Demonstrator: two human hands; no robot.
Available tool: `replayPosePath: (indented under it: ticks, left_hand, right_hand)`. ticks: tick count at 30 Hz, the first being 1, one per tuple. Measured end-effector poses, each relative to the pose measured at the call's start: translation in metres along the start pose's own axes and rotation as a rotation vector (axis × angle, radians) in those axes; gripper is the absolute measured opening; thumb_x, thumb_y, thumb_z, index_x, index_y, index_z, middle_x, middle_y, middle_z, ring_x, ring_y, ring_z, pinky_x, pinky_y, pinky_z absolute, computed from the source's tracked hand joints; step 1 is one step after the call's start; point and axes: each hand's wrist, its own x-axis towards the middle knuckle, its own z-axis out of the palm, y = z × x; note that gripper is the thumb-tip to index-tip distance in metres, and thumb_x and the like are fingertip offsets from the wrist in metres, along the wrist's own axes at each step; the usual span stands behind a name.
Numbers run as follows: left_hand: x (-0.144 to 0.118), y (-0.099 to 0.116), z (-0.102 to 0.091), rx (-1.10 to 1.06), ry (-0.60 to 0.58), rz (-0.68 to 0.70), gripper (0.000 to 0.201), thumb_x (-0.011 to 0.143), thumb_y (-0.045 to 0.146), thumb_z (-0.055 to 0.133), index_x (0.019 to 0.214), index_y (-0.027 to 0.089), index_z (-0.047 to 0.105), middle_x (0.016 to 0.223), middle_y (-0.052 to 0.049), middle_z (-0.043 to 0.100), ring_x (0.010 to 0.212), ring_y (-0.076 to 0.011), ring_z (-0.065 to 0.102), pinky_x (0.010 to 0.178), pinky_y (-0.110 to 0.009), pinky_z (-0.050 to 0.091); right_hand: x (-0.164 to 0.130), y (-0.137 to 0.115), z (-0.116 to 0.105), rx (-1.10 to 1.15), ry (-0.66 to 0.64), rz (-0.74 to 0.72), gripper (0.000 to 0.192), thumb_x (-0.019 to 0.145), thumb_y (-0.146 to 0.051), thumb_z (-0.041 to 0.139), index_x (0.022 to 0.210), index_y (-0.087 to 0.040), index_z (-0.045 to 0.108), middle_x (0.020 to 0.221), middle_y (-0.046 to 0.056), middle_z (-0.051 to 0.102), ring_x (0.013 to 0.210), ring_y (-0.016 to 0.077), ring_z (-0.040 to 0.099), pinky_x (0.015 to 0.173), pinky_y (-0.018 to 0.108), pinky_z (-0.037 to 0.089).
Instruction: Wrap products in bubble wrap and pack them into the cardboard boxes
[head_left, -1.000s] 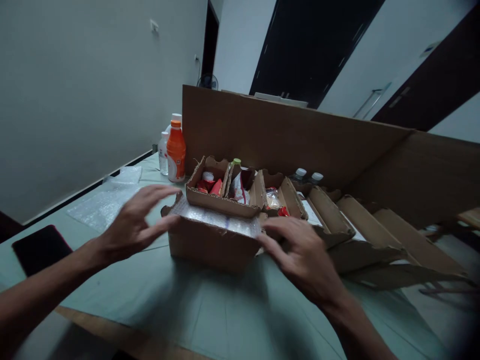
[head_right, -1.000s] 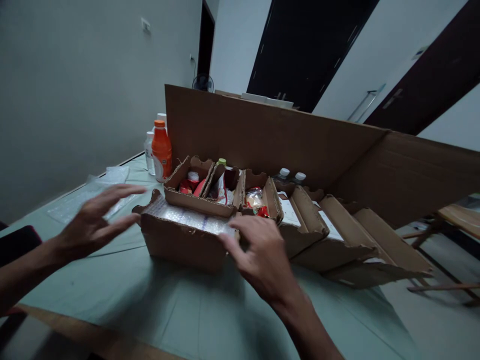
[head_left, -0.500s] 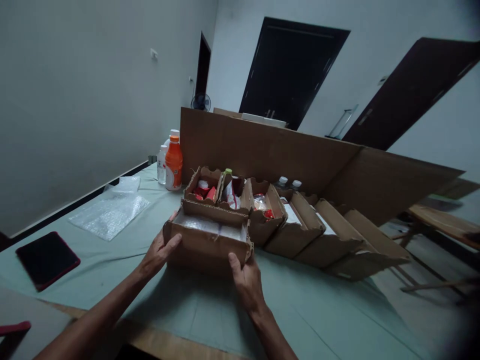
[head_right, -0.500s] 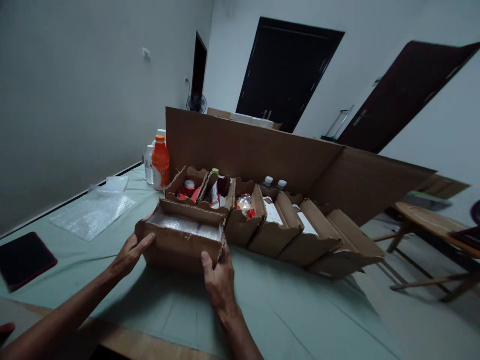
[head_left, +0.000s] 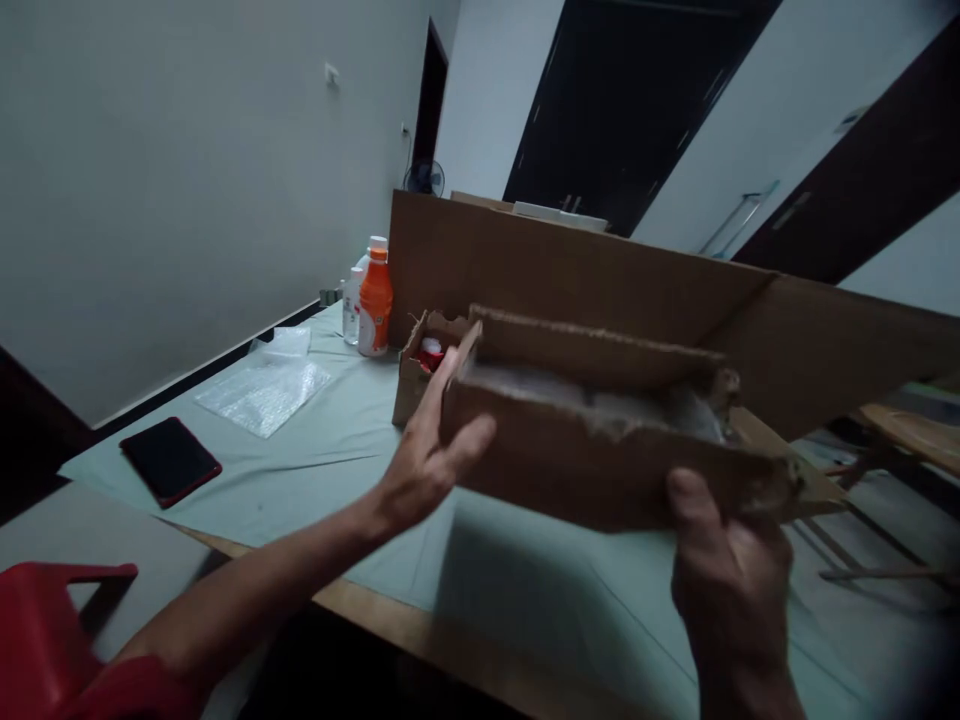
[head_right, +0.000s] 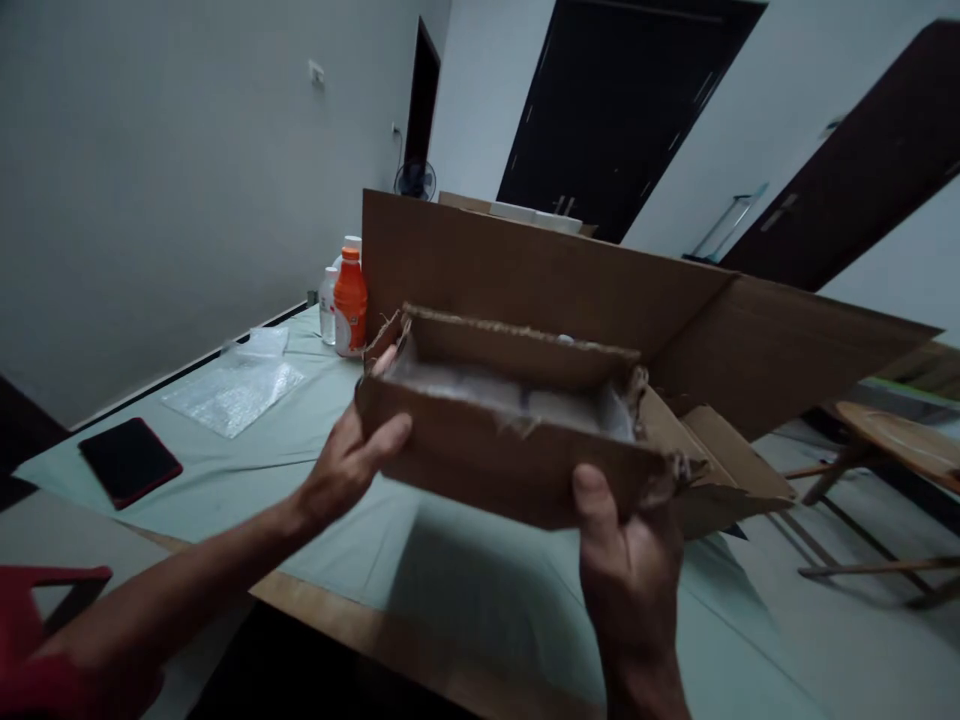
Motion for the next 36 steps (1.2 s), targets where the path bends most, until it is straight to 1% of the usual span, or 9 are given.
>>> replayPosePath:
  ticks: [2,4,8,12,16,21,27,31,36]
  left_hand:
    - [-0.04,0.002,-0.005,0.092,0.082,-0.105,0.077,0.089,0.049,0.059,0.154,0.019,0.034,0.152,-0.01,0.048,0.148,-0.0355,0.031,0.122,-0.05,0.03]
    - [-0.067,0.007,-0.028,0.181,0.232,-0.207,0.075,0.09,0.048,0.057,0.155,0.02,0.032,0.153,-0.008,0.047,0.146,-0.0367,0.034,0.12,-0.05,0.034]
    - [-0.04,0.027,-0.072,0.223,0.367,-0.164,0.067,0.09,0.047,0.059,0.147,0.017,0.043,0.137,-0.008,0.062,0.131,-0.0335,0.054,0.114,-0.044,0.044]
    - [0.004,0.017,-0.057,0.148,0.344,-0.023,0.068,0.093,0.047,0.053,0.15,0.016,0.036,0.139,-0.009,0.059,0.133,-0.0296,0.053,0.114,-0.042,0.043]
    - [-0.022,-0.022,-0.032,0.067,0.293,-0.086,0.075,0.09,0.046,0.059,0.153,0.016,0.031,0.153,-0.012,0.046,0.146,-0.0291,0.036,0.121,-0.041,0.032]
    - [-0.086,-0.047,-0.067,0.132,0.476,-0.294,0.091,0.083,0.048,0.068,0.156,0.022,0.021,0.155,-0.012,0.042,0.139,-0.032,0.046,0.116,-0.045,0.039]
    - [-0.113,-0.053,-0.116,0.409,0.783,-0.358,0.093,0.083,0.05,0.068,0.158,0.028,0.017,0.16,-0.009,0.033,0.146,-0.0342,0.034,0.122,-0.053,0.025]
    - [-0.107,-0.071,-0.112,0.39,0.831,-0.315,0.09,0.089,0.045,0.063,0.158,0.027,0.008,0.163,-0.011,0.026,0.149,-0.0322,0.03,0.124,-0.052,0.021]
    - [-0.079,-0.1,-0.09,0.406,0.827,-0.233,0.086,0.094,0.042,0.054,0.157,0.03,-0.003,0.167,-0.01,0.015,0.152,-0.0286,0.025,0.124,-0.05,0.022]
  right_hand:
    - [-0.026,0.0,-0.002,0.029,-0.041,-0.016,0.052,0.086,-0.065,0.058,0.108,-0.02,0.07,0.103,0.011,0.073,0.102,0.0321,0.067,0.093,0.05,0.052]
    - [-0.041,-0.011,0.013,0.107,-0.178,-0.069,0.048,0.087,-0.06,0.059,0.114,-0.021,0.069,0.095,0.01,0.073,0.091,0.0295,0.069,0.086,0.045,0.055]
    - [-0.015,-0.045,0.062,0.309,-0.303,-0.162,0.055,0.09,-0.058,0.057,0.133,-0.022,0.058,0.112,0.01,0.071,0.102,0.027,0.067,0.093,0.044,0.052]
    - [0.023,-0.039,0.084,0.392,-0.154,-0.144,0.056,0.09,-0.059,0.057,0.13,-0.019,0.059,0.122,0.013,0.067,0.114,0.0281,0.062,0.1,0.047,0.048]
    - [0.005,0.0,0.09,0.395,-0.144,-0.017,0.057,0.089,-0.058,0.059,0.127,-0.016,0.06,0.122,0.013,0.067,0.115,0.0288,0.062,0.099,0.046,0.048]
    - [-0.048,0.013,0.15,0.545,-0.498,0.104,0.062,0.086,-0.058,0.058,0.132,-0.016,0.055,0.118,0.014,0.07,0.106,0.0279,0.067,0.092,0.04,0.053]
    - [-0.061,-0.041,0.262,0.541,-0.742,-0.049,0.074,0.089,-0.053,0.051,0.149,-0.013,0.036,0.145,0.017,0.054,0.133,0.0287,0.053,0.11,0.044,0.042]
    - [-0.058,-0.062,0.304,0.519,-0.76,-0.112,0.086,0.088,-0.055,0.055,0.153,-0.007,0.027,0.159,0.022,0.033,0.148,0.0314,0.031,0.12,0.049,0.027]
    - [-0.083,-0.026,0.306,0.413,-0.743,-0.191,0.081,0.093,-0.056,0.047,0.157,-0.011,0.022,0.165,0.016,0.019,0.153,0.0277,0.014,0.124,0.051,0.017]
